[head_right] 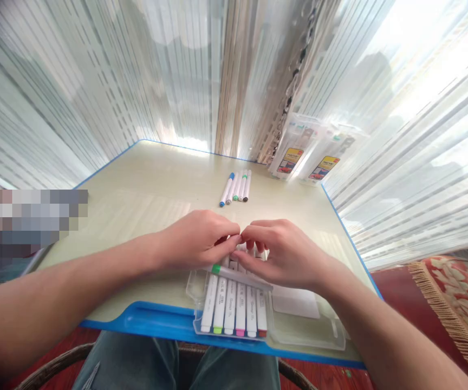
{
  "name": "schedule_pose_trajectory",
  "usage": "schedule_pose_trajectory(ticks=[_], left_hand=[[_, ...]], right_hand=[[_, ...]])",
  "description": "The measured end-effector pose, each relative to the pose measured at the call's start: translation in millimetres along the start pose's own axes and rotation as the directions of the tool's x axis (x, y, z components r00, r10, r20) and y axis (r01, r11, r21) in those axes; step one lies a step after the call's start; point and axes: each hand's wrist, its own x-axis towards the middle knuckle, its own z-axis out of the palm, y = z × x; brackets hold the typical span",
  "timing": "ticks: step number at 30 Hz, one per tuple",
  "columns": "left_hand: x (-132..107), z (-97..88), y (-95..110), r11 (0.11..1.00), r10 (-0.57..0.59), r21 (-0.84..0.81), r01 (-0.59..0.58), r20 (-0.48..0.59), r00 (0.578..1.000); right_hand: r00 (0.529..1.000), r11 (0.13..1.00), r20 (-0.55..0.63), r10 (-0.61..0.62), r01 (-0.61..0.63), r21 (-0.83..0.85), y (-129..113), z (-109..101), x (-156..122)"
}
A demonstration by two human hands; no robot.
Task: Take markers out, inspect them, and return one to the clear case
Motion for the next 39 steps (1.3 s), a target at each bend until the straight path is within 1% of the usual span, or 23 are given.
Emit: schedule_pose_trajectory(ticks=[3,8,10,13,16,19,21,24,26,27,29,32,34,36,39], left_hand=[[-0.1,-0.1,0.2,1.000,-0.004,-0.004,0.004,0.007,1.000],[-0.3,0.4,-0.4,1.000,0.001,-0.006,-0.001,-0.002,1.000],[-0.4,1.2,-1.1,1.000,0.006,0.004,-0.006,-0.010,1.000],[-0.6,2.6,-1.7,1.000,0.003,-0.007,-0.003,-0.023,1.000],[-0.4,3.1,-1.7,0.998,-0.020,-0.057,0.018,-0.039,0.999],[0.7,1.5,-3.0,0.986,-0.092,-0.149,0.077,-0.098,0.991],[1.9,-1.3,-5.5,0.961,-0.168,-0.246,0.126,-0.160,0.973],[3.7,-6.5,-10.9,0.895,-0.318,-0.397,0.205,-0.243,0.916],[4.6,-8.7,-14.1,0.842,-0.404,-0.480,0.245,-0.261,0.877],[4.9,-9.2,-15.1,0.818,-0.431,-0.516,0.254,-0.258,0.865],[5.3,-9.1,-15.7,0.780,-0.445,-0.576,0.246,-0.233,0.864],[5.9,-7.8,-14.7,0.728,-0.420,-0.655,0.203,-0.191,0.887],[6.1,-7.2,-14.0,0.700,-0.416,-0.690,0.184,-0.184,0.890],[6.3,-7.0,-14.2,0.672,-0.437,-0.720,0.173,-0.197,0.878],[6.3,-6.6,-15.7,0.644,-0.472,-0.747,0.164,-0.220,0.854]], right_hand=[[1.000,0.999,0.029,-0.002,0.000,0.042,-1.9,-2.3,0.1],[0.997,0.993,0.054,-0.054,0.048,0.104,-5.9,-3.8,-1.7],[0.994,0.994,0.091,-0.060,0.051,0.097,-5.8,-2.5,-2.0],[0.983,0.996,0.178,-0.040,0.024,0.090,-4.4,0.4,-1.4],[0.978,0.995,0.208,-0.026,0.005,0.102,-4.1,2.7,-0.1],[0.986,0.995,0.168,-0.014,-0.003,0.101,-4.0,4.7,1.0],[0.993,0.995,0.121,-0.006,-0.006,0.097,-2.3,6.4,1.4],[0.998,0.992,0.047,0.048,-0.054,0.113,2.7,8.7,1.5],[0.993,0.983,-0.013,0.121,-0.118,0.141,6.4,9.8,1.4],[0.987,0.976,-0.041,0.154,-0.146,0.158,8.0,10.1,1.4],[0.972,0.963,-0.100,0.213,-0.192,0.187,10.5,10.4,1.8],[0.943,0.947,-0.181,0.279,-0.238,0.217,13.1,10.3,3.2],[0.927,0.936,-0.217,0.305,-0.251,0.245,14.7,9.9,4.2],[0.917,0.918,-0.223,0.331,-0.259,0.299,16.5,9.5,5.0],[0.912,0.882,-0.179,0.370,-0.284,0.376,19.4,9.3,5.8]])
